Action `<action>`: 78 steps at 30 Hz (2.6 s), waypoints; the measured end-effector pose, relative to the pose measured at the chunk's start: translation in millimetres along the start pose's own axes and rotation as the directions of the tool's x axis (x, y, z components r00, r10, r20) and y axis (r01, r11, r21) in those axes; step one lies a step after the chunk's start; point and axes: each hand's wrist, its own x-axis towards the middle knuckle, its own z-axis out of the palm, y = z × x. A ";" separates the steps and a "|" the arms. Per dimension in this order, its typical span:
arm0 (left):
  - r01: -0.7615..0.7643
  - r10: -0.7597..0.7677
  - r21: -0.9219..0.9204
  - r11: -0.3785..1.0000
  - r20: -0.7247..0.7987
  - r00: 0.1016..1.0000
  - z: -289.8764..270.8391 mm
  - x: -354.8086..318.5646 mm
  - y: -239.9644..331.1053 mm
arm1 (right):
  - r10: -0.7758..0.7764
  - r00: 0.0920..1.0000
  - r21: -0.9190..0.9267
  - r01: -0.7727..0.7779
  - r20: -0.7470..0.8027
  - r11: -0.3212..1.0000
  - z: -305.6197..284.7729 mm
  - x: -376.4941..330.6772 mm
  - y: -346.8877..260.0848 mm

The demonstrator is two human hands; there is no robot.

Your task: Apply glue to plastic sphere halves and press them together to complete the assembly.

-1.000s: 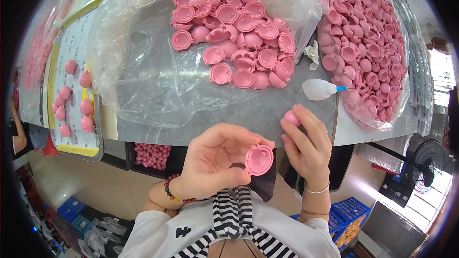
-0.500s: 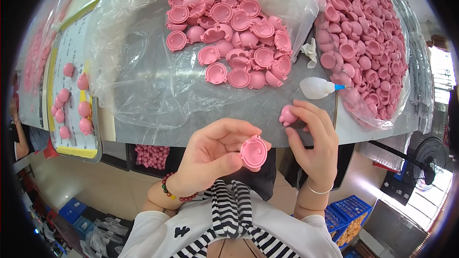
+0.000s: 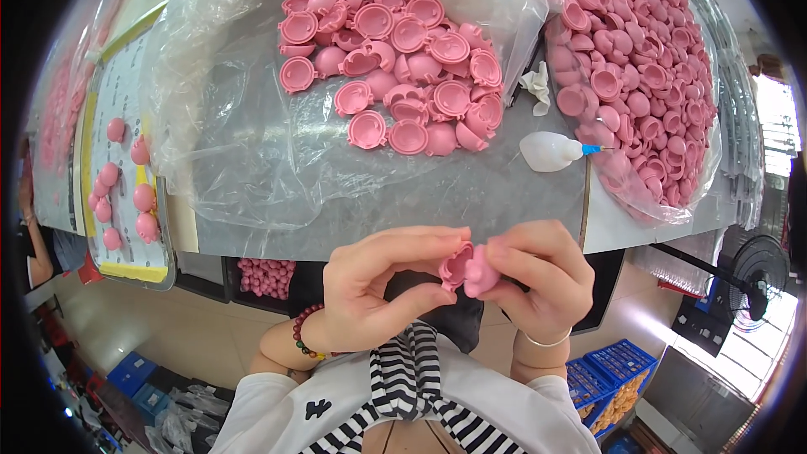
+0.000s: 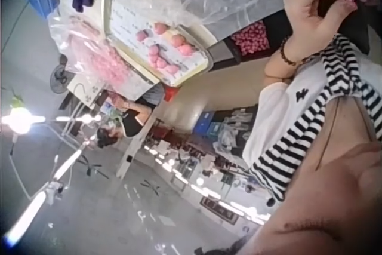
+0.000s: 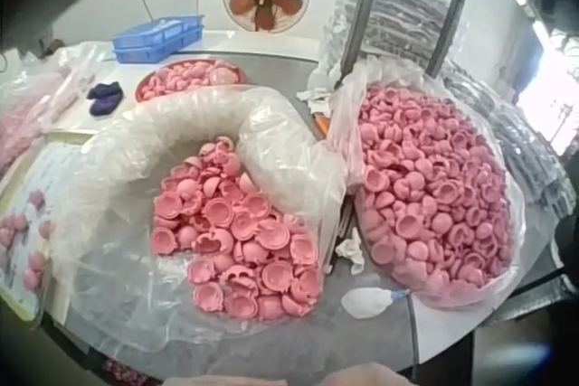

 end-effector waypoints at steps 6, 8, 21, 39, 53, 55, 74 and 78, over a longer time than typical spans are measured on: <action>-0.129 0.124 0.398 0.908 0.040 0.991 -1.1 2.8 -1.6 | -0.023 0.999 -0.020 0.023 0.025 1.000 4.2 -4.3 9.6; -0.068 0.072 0.346 0.936 0.000 0.997 1.0 3.5 -0.9 | -0.046 0.999 -0.081 0.047 0.019 0.996 2.5 -5.1 7.4; -0.029 0.025 0.273 0.962 0.017 1.000 -5.1 10.2 3.4 | -0.183 0.975 -0.058 0.177 -0.129 0.982 22.2 -15.2 2.6; 0.277 -0.084 -0.707 0.650 0.296 0.952 -13.5 10.7 -6.1 | 0.311 0.852 0.059 -0.316 -0.421 0.947 -19.1 8.6 60.2; -0.307 0.275 0.370 0.877 0.138 0.952 -44.2 -3.7 53.5 | 0.407 0.843 -0.067 -0.457 -0.353 0.887 -20.2 6.1 66.3; 0.037 0.559 0.955 0.295 -0.203 0.804 -55.4 -11.2 78.4 | 0.357 0.856 0.064 -0.360 -0.374 0.931 -20.9 2.5 64.9; 0.063 0.311 0.996 -0.057 -0.042 0.949 -62.3 52.6 45.9 | 0.363 0.823 0.248 -0.278 -0.436 0.928 -4.9 -31.7 21.0; 0.063 0.310 0.978 0.201 -0.124 0.943 -55.5 45.6 46.1 | 0.409 0.817 0.296 -0.306 -0.406 0.905 -6.0 -34.9 19.6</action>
